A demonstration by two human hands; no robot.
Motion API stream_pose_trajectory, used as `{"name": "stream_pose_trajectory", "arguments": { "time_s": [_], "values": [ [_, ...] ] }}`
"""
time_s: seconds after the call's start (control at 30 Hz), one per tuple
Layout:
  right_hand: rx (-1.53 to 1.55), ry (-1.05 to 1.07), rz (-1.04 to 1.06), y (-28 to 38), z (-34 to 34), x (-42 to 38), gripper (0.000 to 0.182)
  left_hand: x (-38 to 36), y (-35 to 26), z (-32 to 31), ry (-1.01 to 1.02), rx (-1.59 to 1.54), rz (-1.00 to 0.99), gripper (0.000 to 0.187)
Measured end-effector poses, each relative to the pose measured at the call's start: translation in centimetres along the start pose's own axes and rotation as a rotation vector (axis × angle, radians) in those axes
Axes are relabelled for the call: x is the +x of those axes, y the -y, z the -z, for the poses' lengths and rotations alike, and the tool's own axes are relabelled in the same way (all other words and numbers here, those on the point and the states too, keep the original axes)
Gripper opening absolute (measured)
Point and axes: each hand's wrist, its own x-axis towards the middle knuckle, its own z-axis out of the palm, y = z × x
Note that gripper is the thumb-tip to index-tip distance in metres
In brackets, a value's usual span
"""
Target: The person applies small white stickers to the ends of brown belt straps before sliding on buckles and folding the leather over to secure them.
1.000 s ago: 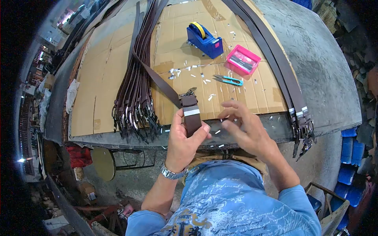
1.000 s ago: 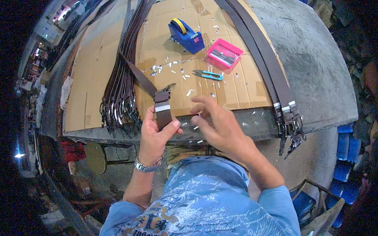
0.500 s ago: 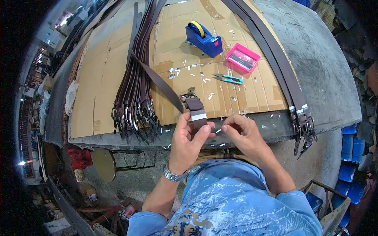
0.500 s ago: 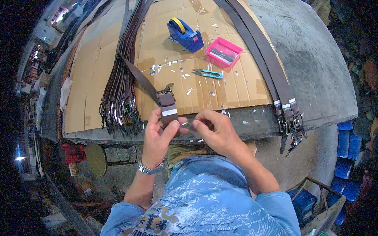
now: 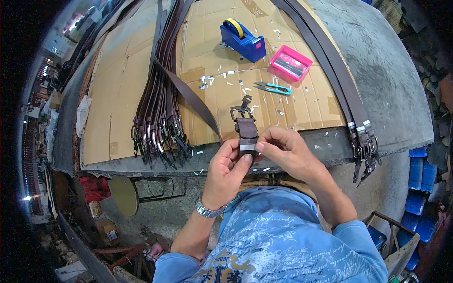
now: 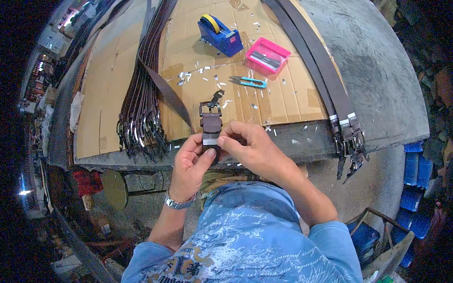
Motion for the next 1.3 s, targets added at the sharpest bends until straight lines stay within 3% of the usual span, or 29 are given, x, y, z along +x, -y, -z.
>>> {"name": "stream_pose_trajectory", "arguments": {
  "time_s": [0.47, 0.73, 1.3],
  "values": [
    [-0.165, 0.023, -0.075, 0.5, 0.3, 0.3, 0.015, 0.1, 0.2, -0.2, -0.014, 0.001, -0.005, 0.025],
    [-0.244, -0.06, 0.008, -0.2, 0.2, 0.3, 0.021, 0.2, 0.4, -0.1, 0.01, 0.011, -0.002, 0.025],
    [-0.192, -0.036, -0.067, 0.9, 0.5, -0.1, 0.02, 0.2, 0.3, -0.2, -0.015, -0.005, 0.005, 0.026]
  ]
}}
